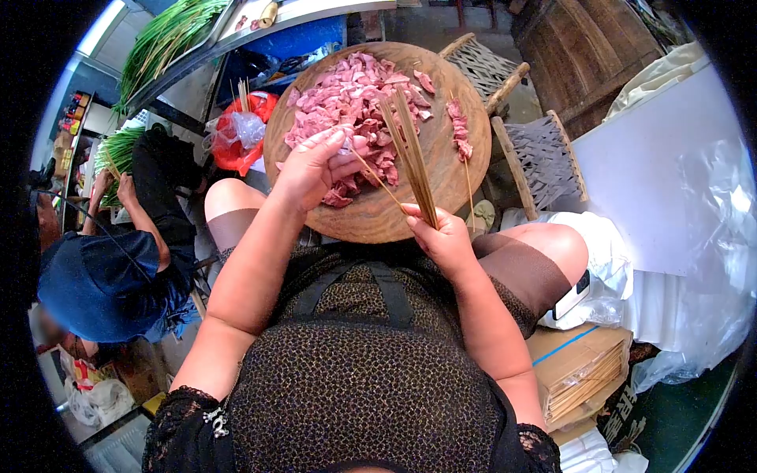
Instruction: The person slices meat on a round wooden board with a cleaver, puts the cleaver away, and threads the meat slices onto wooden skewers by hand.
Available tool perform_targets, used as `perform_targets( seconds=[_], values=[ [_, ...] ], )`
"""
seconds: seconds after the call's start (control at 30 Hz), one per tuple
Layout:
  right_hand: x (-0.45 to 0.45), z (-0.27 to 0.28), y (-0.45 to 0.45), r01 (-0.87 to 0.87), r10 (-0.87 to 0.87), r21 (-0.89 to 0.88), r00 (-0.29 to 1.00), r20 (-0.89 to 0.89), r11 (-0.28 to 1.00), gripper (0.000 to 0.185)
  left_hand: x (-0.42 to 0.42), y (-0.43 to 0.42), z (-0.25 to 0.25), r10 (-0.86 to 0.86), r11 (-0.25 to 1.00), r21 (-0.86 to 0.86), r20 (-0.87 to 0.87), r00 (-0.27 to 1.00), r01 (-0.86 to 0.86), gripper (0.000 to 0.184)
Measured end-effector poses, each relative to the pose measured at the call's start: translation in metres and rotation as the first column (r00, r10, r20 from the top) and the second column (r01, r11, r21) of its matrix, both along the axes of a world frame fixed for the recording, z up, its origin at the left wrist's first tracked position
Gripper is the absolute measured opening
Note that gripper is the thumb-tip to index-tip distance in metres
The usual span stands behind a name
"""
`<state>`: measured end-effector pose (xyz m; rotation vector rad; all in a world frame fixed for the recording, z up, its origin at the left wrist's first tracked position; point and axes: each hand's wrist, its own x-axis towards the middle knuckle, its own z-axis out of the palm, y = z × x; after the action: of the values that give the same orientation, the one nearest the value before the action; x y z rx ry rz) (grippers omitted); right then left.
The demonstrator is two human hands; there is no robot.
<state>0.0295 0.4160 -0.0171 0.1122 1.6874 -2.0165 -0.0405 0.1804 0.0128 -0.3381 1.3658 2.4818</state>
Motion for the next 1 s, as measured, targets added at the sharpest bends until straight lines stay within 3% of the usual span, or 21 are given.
perform_targets(
  seconds=[0.27, 0.4, 0.47, 0.5, 0.53, 0.6, 0.63, 0.7, 0.83, 0.9, 0.93, 0.97, 1.0],
  values=[
    [-0.001, -0.002, -0.006, 0.075, -0.074, -0.024, 0.997, 0.035, 0.997, 0.030, 0.027, 0.043, -0.043, -0.159, 0.986, 0.055, 0.086, 0.984, 0.155, 0.025],
    [-0.004, -0.011, -0.002, 0.097, -0.096, -0.055, 0.995, 0.036, 0.994, 0.028, 0.034, 0.050, -0.039, -0.302, 0.935, -0.182, 0.043, 0.952, 0.304, 0.027],
    [-0.005, -0.008, 0.001, 0.133, -0.130, -0.058, 0.990, 0.053, 0.989, 0.030, 0.018, 0.037, -0.045, -0.444, 0.721, -0.678, -0.295, 0.846, 0.141, 0.023],
    [-0.007, -0.008, 0.002, 0.151, -0.149, -0.085, 0.988, 0.032, 0.985, 0.031, 0.011, 0.030, -0.037, -0.403, 0.516, -0.842, -0.402, 0.822, -0.158, 0.021],
    [-0.008, -0.007, 0.004, 0.176, -0.174, -0.101, 0.984, 0.031, 0.979, 0.031, 0.003, 0.019, -0.028, -0.437, 0.329, -0.849, -0.526, 0.730, -0.414, 0.019],
    [-0.010, -0.005, 0.006, 0.209, -0.205, -0.072, 0.977, 0.051, 0.975, 0.031, -0.004, 0.005, -0.009, -0.476, 0.079, -0.879, -0.448, 0.757, -0.471, 0.015],
    [-0.010, -0.007, 0.006, 0.210, -0.206, -0.074, 0.977, 0.050, 0.975, 0.031, -0.007, 0.002, -0.010, -0.477, 0.078, -0.878, -0.448, 0.756, -0.472, 0.015],
    [-0.010, -0.011, 0.006, 0.194, -0.188, -0.130, 0.980, 0.057, 0.972, 0.031, -0.010, -0.002, -0.018, -0.571, -0.087, -0.917, -0.274, 0.774, -0.389, 0.020],
    [-0.008, -0.011, 0.004, 0.212, -0.208, -0.071, 0.976, 0.060, 0.975, 0.031, -0.015, -0.008, -0.031, -0.501, -0.003, -0.920, -0.339, 0.796, -0.393, 0.021],
    [-0.007, -0.012, 0.005, 0.153, -0.147, -0.079, 0.986, 0.073, 0.985, 0.030, -0.016, -0.016, -0.033, -0.375, 0.253, -0.888, -0.455, 0.808, -0.383, 0.018],
    [-0.006, -0.013, 0.005, 0.152, -0.147, -0.081, 0.986, 0.074, 0.985, 0.030, -0.018, -0.017, -0.033, -0.375, 0.251, -0.889, -0.454, 0.808, -0.383, 0.018],
    [-0.006, -0.013, 0.004, 0.125, -0.120, -0.070, 0.991, 0.066, 0.990, 0.030, -0.020, -0.019, -0.033, -0.121, 0.585, -0.769, -0.396, 0.910, -0.257, 0.018],
    [-0.006, -0.013, 0.002, 0.094, -0.091, -0.061, 0.994, 0.056, 0.994, 0.030, -0.020, -0.021, -0.030, 0.092, 0.842, -0.503, -0.225, 0.970, -0.197, 0.018]
  ],
)
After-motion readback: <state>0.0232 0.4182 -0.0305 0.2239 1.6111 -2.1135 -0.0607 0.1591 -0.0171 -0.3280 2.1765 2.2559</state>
